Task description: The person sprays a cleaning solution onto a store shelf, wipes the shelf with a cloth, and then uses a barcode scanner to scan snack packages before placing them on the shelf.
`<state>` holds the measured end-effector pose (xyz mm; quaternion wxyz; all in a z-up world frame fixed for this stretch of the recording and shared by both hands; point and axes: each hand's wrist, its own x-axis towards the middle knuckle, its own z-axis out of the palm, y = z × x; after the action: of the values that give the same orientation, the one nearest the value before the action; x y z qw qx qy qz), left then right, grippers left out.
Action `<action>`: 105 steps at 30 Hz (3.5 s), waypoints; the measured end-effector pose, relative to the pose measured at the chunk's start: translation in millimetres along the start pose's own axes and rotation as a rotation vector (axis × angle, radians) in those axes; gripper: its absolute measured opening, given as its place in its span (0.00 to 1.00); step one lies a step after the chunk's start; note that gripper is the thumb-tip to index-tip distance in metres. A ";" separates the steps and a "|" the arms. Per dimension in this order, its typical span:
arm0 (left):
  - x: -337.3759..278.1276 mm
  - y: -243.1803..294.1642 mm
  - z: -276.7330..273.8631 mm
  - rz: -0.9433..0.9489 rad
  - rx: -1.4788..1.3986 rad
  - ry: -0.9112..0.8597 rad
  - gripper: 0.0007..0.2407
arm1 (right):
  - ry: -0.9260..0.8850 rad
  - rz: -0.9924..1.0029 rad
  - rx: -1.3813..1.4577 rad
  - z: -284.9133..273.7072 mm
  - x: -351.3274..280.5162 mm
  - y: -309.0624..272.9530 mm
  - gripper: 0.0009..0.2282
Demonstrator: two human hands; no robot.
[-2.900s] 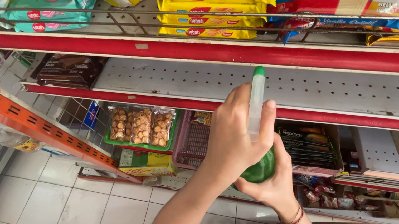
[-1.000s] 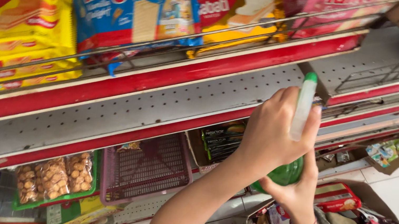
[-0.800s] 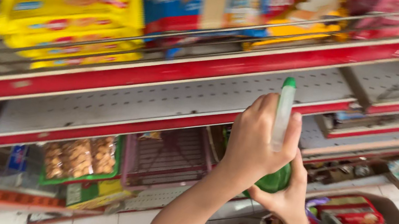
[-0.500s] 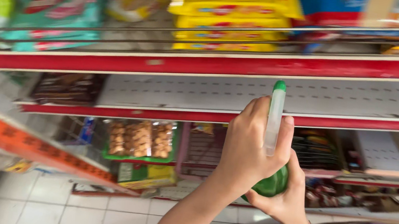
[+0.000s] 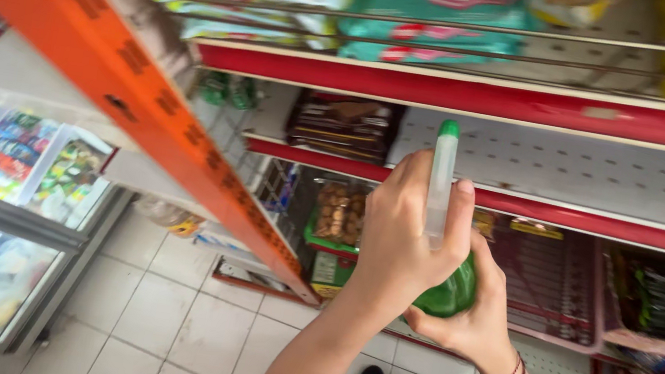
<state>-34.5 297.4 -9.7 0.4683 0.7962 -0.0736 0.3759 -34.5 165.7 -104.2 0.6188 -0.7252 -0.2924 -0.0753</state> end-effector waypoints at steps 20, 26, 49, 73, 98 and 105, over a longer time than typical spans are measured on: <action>28.8 -95.0 -138.6 -0.094 0.203 0.219 0.09 | -0.280 -0.087 0.055 151.6 75.1 -3.7 0.42; -2.1 -122.1 -136.7 -0.184 0.167 0.165 0.09 | -0.308 -0.041 0.152 165.1 48.1 30.6 0.42; -69.5 -168.4 -55.0 -0.280 0.037 -0.104 0.10 | -0.137 0.221 0.051 136.5 -36.4 92.3 0.42; -84.3 -57.3 124.0 -0.158 -0.165 -0.425 0.12 | 0.205 0.252 -0.054 -45.1 -106.4 92.7 0.36; -113.5 77.0 371.1 0.021 -0.368 -0.655 0.15 | 0.555 0.308 -0.274 -279.1 -184.1 110.4 0.38; -121.7 113.1 442.9 0.036 -0.449 -0.724 0.15 | 0.681 0.340 -0.330 -341.6 -200.1 113.8 0.39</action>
<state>61.1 -148.3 -136.3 0.5677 0.7535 -0.3270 0.0549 -52.9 -229.4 -219.5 0.5593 -0.7862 0.0687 -0.2536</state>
